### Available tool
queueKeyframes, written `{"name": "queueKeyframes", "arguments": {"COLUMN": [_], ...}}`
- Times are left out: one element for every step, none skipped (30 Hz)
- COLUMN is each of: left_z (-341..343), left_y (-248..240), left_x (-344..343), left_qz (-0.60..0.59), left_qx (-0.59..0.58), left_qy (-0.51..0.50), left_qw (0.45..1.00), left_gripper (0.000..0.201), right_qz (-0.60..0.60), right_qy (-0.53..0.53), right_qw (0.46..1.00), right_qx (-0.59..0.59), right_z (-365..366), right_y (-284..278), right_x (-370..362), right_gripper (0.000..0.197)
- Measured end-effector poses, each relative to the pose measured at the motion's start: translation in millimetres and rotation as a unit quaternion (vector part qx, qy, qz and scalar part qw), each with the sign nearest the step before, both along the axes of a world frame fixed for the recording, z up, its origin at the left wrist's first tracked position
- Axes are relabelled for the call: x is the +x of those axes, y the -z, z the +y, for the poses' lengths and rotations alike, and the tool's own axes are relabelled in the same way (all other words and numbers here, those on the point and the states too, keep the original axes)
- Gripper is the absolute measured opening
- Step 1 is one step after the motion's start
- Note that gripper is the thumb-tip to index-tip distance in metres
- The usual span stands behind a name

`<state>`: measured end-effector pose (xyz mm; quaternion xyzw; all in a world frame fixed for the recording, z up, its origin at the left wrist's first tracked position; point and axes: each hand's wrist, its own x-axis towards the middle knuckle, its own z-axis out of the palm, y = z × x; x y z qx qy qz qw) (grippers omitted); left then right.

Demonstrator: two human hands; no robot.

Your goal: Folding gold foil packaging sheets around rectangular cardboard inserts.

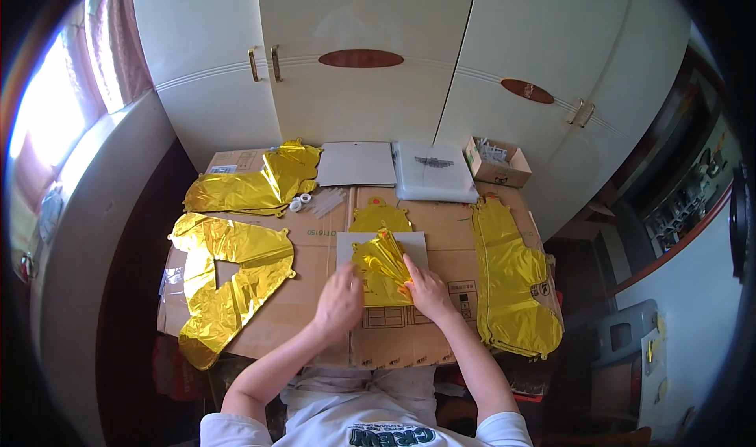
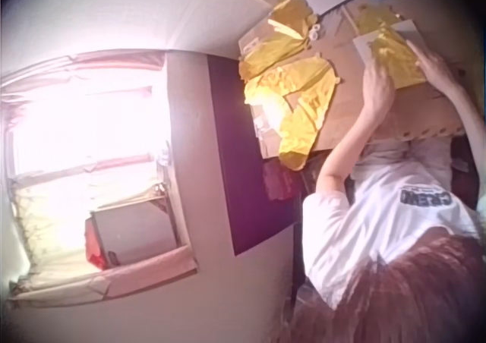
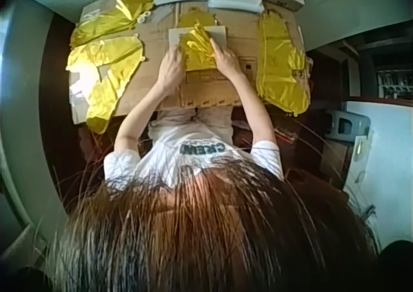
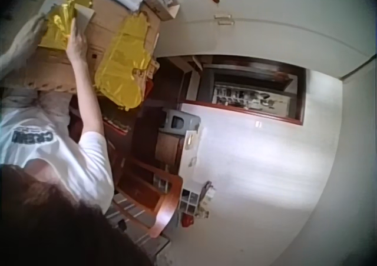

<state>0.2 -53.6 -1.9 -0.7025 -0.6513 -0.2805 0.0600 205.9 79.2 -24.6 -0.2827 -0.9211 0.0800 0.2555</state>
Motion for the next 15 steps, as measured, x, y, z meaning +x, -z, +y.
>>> {"name": "queueKeyframes", "arguments": {"left_z": [-10, -16, -22, -24, -26, -26, -26, -26, -27, -28, -28, -28, -28, -28, -29], "left_y": [-24, -17, -21, -20, -18, -17, -16, -15, -12, -8, -6, -5, -5, -5, -5], "left_x": [19, 27, 39, 50, 57, 61, 63, 64, 64, 63, 62, 62, 61, 61, 61], "left_qz": [-0.017, 0.021, 0.053, 0.064, 0.075, 0.088, 0.101, 0.114, 0.117, 0.119, 0.122, 0.121, 0.121, 0.121, 0.125], "left_qx": [-0.014, -0.040, -0.050, -0.067, -0.084, -0.096, -0.108, -0.120, -0.121, -0.122, -0.123, -0.126, -0.130, -0.133, -0.142], "left_qy": [0.016, 0.085, 0.115, 0.130, 0.144, 0.127, 0.110, 0.094, 0.091, 0.089, 0.088, 0.087, 0.087, 0.087, 0.085], "left_qw": [1.000, 0.995, 0.991, 0.987, 0.983, 0.983, 0.983, 0.982, 0.982, 0.981, 0.981, 0.981, 0.980, 0.980, 0.978], "left_gripper": [0.028, 0.039, 0.048, 0.056, 0.065, 0.069, 0.073, 0.078, 0.080, 0.083, 0.085, 0.086, 0.087, 0.088, 0.088], "right_qz": [0.002, 0.002, 0.010, 0.018, 0.026, 0.021, 0.016, 0.011, 0.012, 0.013, 0.013, 0.027, 0.041, 0.055, 0.044], "right_qy": [0.001, -0.001, -0.005, -0.008, -0.011, -0.006, -0.001, 0.005, 0.007, 0.010, 0.014, 0.009, 0.004, -0.001, 0.003], "right_qw": [1.000, 1.000, 1.000, 1.000, 1.000, 0.999, 0.999, 0.998, 0.996, 0.994, 0.992, 0.991, 0.990, 0.989, 0.982], "right_qx": [-0.004, -0.007, -0.010, -0.011, -0.012, -0.031, -0.051, -0.070, -0.088, -0.107, -0.126, -0.130, -0.133, -0.137, -0.184], "right_z": [0, -2, -2, -1, 0, 0, -1, 0, 1, 2, 3, 4, 6, 9, 10], "right_y": [-1, -1, 0, -1, -1, -2, -3, -4, -4, -4, -5, -5, -6, -7, -12], "right_x": [0, -1, -1, -1, -1, -1, 0, 0, 0, 0, 1, 1, 1, 2, 2], "right_gripper": [0.076, 0.076, 0.077, 0.078, 0.078, 0.079, 0.079, 0.080, 0.080, 0.081, 0.081, 0.081, 0.082, 0.082, 0.082]}}
